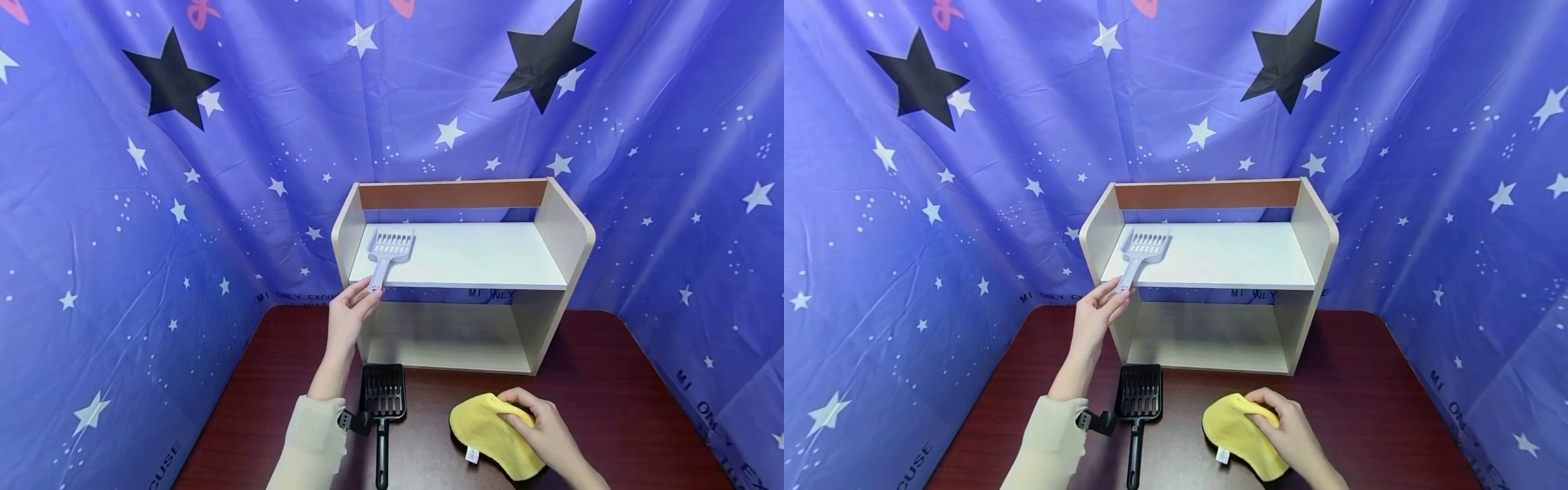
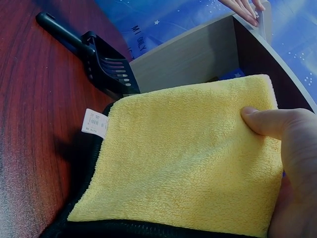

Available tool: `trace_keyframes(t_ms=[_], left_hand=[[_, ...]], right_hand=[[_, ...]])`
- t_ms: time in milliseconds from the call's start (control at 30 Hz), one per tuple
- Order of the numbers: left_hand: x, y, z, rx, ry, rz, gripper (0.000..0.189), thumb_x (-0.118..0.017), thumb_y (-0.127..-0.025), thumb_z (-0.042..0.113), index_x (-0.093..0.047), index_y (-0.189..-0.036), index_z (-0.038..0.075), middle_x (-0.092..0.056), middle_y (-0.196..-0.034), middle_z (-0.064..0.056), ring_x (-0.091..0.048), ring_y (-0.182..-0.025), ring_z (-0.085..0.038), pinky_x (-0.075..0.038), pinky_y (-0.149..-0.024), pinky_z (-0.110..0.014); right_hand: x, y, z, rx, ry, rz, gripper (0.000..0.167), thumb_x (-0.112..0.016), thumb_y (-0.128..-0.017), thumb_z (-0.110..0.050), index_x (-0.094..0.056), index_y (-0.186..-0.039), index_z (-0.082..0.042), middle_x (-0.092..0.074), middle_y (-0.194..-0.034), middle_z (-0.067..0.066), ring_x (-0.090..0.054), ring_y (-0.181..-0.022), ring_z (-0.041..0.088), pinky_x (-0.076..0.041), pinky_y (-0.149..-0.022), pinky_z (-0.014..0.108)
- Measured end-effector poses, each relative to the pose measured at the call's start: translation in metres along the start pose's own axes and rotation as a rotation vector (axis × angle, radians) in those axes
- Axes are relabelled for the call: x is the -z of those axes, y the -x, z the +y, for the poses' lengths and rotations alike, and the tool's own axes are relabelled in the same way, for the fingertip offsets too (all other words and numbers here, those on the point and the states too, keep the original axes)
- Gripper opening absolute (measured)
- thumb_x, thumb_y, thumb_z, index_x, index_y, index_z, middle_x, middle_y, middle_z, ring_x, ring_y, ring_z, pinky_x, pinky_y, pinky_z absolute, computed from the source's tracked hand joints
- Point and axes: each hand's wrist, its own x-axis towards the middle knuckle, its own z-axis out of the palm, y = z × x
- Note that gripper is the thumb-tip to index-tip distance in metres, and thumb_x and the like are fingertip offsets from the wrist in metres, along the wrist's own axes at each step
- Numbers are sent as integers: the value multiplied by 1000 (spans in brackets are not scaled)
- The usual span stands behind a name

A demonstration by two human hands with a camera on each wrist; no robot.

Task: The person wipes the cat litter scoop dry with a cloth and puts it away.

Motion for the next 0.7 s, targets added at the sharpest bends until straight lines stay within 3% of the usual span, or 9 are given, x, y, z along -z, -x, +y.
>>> trace_keyframes(t_ms=[467, 700], left_hand=[[2, 2, -5, 26, -17, 15, 40, -70, -88, -3, -62, -127, -8, -71, -116, -23, -74, -88, -10, -61, -83, -25], [6, 6, -10, 22, -13, -10, 38, -70, -88, -2, -63, -125, -8, -73, -115, -19, -74, -92, -10, -61, -87, -28]], right_hand=[[0, 2, 1, 39, -45, 13, 34, -75, -80, 8, -68, -101, -18, -72, -91, -6, -62, -80, -5, -49, -63, 11], [1, 3, 2, 76, -39, 27, 37, -75, -78, 10, -68, -101, -17, -72, -91, -5, -61, -80, -5, -49, -64, 10]])
